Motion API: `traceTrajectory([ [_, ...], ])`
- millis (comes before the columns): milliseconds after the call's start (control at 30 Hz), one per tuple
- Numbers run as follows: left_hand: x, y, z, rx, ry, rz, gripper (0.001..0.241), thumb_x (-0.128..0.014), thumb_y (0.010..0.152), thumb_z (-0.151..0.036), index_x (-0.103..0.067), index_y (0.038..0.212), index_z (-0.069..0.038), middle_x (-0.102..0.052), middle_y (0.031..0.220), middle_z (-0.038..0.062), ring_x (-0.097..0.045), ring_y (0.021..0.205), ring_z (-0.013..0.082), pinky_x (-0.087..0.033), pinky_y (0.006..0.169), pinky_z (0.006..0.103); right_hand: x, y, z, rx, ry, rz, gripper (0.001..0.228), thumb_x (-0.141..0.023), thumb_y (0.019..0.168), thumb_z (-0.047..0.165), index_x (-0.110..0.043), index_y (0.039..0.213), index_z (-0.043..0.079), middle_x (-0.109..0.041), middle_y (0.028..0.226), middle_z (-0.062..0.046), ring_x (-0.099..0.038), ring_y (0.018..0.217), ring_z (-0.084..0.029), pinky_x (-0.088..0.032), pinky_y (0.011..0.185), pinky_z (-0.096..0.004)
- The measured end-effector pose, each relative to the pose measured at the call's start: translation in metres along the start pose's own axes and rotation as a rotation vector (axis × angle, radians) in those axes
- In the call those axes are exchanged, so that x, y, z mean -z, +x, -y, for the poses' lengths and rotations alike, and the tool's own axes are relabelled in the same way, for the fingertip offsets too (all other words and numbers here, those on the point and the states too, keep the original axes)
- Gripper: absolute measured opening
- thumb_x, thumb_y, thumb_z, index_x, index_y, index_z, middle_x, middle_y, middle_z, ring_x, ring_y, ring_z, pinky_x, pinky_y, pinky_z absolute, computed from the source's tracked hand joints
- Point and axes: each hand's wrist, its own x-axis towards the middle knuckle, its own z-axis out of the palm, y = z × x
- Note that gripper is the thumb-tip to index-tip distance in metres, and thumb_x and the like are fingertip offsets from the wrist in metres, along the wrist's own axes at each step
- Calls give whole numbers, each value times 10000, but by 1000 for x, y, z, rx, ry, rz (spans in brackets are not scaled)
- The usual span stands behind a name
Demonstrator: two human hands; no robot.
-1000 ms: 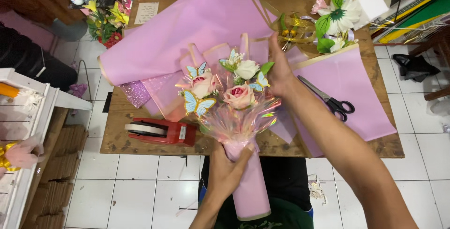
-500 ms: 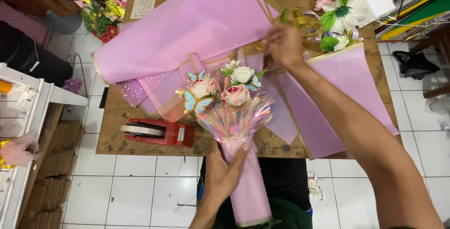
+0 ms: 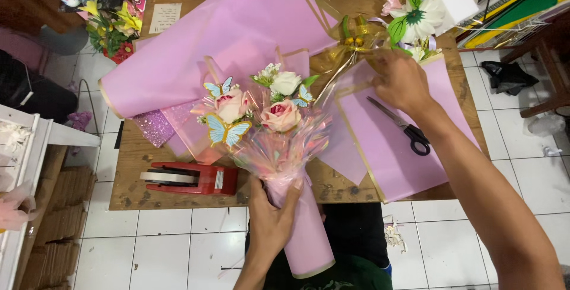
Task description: The person wraps a flower bouquet by cutting pieces of pink paper with shears, folding the paper around the stems, and securing it with tape.
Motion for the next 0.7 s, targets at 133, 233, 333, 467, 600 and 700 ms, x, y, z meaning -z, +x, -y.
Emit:
traceTrajectory([
  [133,-1,-2,2,-3,0,-35,631,-771,802,-394,-537,1293,-76,-731,1236,115,-693,1121,223,-508,977,344,-8,17,-4,-101,122,94,382,-801,814,175,-692,1178,137,-731,1072,-61,-700,926,-301,-522,777,-469],
  [233,-1,-4,7,-86,-54,-70,645,-792,794,-332,-537,1325,-68,-723,1249,113,-678,1127,211,-502,998,338,-13,34,-8,-60,11,130,280,-692,787,84,-724,1056,153,-750,962,-60,-684,931,-332,-539,745,-516],
  [333,2,-3,5,-145,-73,-85,694,-793,800,-295,-512,1386,-54,-692,1300,131,-644,1199,225,-464,1056,344,-4,48,-2,16,-93,79,373,-563,744,12,-669,1084,125,-689,1038,-129,-652,896,-423,-517,669,-572],
  [467,2,3,3,-136,-89,-102,670,-778,812,-269,-516,1386,-45,-687,1320,135,-641,1226,230,-457,1079,348,3,68,9,173,-304,92,565,-606,837,140,-615,1395,227,-488,1303,-185,-679,866,-492,-561,639,-628],
  [600,2,6,9,-132,-86,-104,719,-780,807,-281,-489,1421,-46,-681,1346,133,-636,1238,225,-450,1086,341,-12,89,-7,263,-383,202,351,-558,864,84,-676,1177,189,-478,1337,-171,-704,941,-448,-534,618,-613],
  [700,2,7,9,-128,-77,-111,743,-782,806,-284,-471,1442,-58,-672,1358,129,-632,1242,220,-447,1087,341,-11,99,-15,328,-383,201,196,-544,961,203,-631,1132,160,-564,1220,-156,-695,898,-470,-522,626,-609],
])
